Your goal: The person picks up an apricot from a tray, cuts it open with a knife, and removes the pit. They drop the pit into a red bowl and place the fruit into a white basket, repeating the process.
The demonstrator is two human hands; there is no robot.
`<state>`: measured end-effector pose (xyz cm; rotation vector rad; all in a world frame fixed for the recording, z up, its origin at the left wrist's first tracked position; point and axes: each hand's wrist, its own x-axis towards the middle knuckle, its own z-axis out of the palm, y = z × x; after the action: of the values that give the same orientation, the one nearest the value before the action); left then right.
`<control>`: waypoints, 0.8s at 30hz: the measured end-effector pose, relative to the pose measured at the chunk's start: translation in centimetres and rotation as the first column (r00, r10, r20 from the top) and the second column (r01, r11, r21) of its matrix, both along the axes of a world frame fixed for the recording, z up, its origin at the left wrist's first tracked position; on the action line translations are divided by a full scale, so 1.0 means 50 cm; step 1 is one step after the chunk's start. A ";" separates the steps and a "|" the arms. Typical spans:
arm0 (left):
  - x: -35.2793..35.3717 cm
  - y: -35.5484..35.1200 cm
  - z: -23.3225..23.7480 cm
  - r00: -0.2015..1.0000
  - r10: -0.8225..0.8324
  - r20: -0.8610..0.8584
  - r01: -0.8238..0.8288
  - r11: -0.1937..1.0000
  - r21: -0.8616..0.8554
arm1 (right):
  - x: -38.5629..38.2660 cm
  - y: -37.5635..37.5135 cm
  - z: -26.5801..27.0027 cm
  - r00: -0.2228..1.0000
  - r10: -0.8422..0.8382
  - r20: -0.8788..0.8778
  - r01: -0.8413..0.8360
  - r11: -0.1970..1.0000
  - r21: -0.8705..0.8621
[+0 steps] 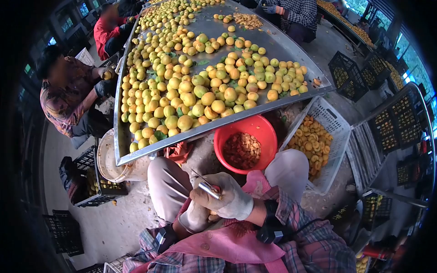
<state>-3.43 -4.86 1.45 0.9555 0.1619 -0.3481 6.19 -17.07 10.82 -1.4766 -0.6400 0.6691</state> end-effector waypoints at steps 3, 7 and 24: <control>0.007 0.005 0.020 0.995 -0.066 -0.072 0.064 0.998 -0.029 | -0.007 0.004 -0.005 0.999 -0.034 0.019 0.033 0.999 0.034; 0.026 0.014 0.061 0.994 -0.100 -0.051 0.104 0.991 0.089 | -0.003 0.002 -0.107 0.874 -0.221 -0.432 0.348 0.906 0.241; 0.022 -0.014 0.033 0.973 -0.174 0.150 0.089 0.888 0.450 | 0.008 -0.033 -0.030 0.958 0.032 -0.285 0.031 0.976 0.214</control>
<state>-2.35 -5.54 3.12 1.4502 0.0002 -0.3515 6.59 -18.73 9.32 -1.1496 -0.4716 0.7721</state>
